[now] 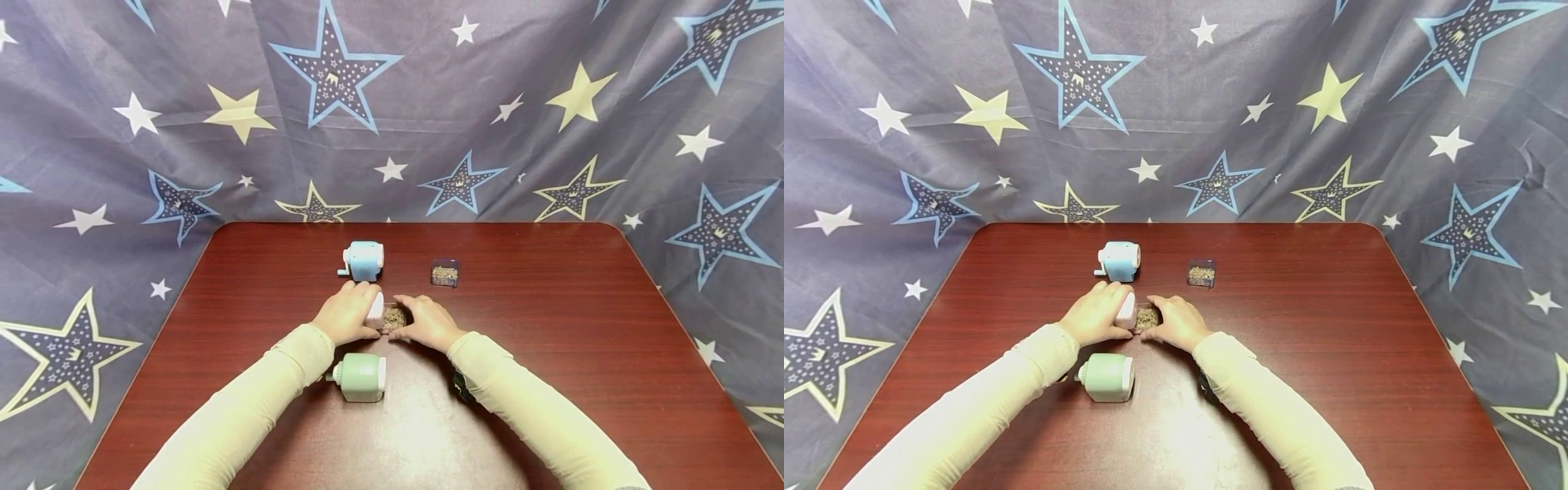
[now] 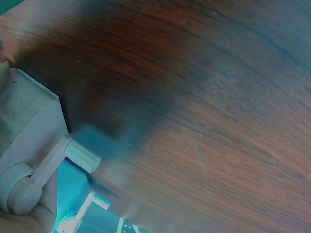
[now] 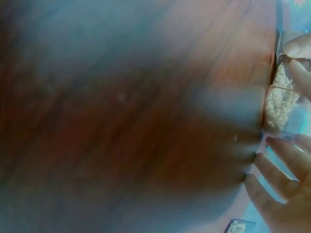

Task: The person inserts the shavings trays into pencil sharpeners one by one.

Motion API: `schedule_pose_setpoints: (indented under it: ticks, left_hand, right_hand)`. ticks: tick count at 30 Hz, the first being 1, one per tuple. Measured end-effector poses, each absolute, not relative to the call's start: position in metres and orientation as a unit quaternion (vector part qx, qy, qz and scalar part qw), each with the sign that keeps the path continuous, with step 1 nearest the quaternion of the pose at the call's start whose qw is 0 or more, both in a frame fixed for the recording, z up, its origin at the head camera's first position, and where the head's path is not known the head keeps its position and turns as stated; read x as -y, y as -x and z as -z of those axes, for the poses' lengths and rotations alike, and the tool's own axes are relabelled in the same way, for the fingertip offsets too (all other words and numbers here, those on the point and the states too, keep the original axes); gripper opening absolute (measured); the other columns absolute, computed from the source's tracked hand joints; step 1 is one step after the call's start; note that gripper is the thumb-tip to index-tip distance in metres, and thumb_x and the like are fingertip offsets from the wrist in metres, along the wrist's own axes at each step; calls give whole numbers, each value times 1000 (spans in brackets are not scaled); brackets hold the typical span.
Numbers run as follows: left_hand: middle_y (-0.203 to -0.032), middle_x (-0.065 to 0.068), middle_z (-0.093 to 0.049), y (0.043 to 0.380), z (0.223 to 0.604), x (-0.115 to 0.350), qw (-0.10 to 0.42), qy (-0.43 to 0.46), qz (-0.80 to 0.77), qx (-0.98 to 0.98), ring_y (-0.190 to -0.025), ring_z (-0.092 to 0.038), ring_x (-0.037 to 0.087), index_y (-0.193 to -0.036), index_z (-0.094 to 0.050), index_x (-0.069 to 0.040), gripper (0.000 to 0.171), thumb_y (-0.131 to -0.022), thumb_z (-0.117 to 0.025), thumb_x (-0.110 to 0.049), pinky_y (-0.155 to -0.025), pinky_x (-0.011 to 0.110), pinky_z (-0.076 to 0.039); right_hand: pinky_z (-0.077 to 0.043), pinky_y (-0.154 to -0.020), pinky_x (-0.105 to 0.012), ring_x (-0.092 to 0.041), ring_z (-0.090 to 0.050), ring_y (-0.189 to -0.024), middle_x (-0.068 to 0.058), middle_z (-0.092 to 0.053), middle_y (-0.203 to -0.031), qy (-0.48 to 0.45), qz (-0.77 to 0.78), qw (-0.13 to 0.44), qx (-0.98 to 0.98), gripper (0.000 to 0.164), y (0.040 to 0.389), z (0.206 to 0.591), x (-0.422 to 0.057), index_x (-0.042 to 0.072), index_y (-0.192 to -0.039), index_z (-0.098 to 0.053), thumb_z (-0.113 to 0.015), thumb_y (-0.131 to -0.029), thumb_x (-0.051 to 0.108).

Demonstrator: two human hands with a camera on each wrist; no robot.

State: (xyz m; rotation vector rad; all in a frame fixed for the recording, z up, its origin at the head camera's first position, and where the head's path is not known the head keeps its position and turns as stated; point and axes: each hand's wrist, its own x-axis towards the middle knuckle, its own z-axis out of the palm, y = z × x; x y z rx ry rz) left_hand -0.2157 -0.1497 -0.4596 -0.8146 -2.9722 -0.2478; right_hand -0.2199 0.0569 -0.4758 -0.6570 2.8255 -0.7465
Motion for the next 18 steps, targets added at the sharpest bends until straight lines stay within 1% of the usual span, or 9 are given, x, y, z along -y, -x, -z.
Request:
schedule_pose_setpoints:
  ticks: [3, 9, 15, 18]
  left_hand:
    - [-108, 8, -58, 215, 460, 150, 27, 264, 80, 961, -94, -51, 26, -123, -52, -10, 74, -66, -91, -38, -75, 42, -54]
    - [-108, 8, -58, 215, 459, 149, 29, 265, 81, 960, -94, -51, 27, -122, -52, -10, 74, -66, -91, -39, -75, 42, -54]
    - [-107, 8, -58, 214, 458, 149, 27, 261, 84, 961, -94, -51, 27, -122, -52, -10, 74, -66, -91, -39, -75, 42, -54]
    - [-107, 8, -58, 213, 456, 148, 25, 259, 87, 961, -94, -51, 27, -121, -52, -10, 74, -66, -91, -38, -75, 43, -54]
  right_hand:
    - [-50, -97, -47, -30, -59, -120, -13, -65, -130, 222, 253, 76, -939, 83, 220, 476, -58, 13, -142, -53, -85, -73, 46]
    - [-47, -102, -48, -31, -56, -125, -13, -63, -132, 206, 280, 93, -933, 87, 219, 475, -61, 9, -144, -50, -86, -72, 43]
    - [-43, -108, -44, -32, -57, -126, -16, -63, -132, 211, 317, 87, -920, 81, 219, 477, -66, 2, -138, -53, -89, -71, 31]
    - [-44, -107, -42, -32, -59, -123, -16, -65, -129, 220, 326, 81, -916, 75, 220, 479, -68, 1, -134, -57, -89, -71, 28]
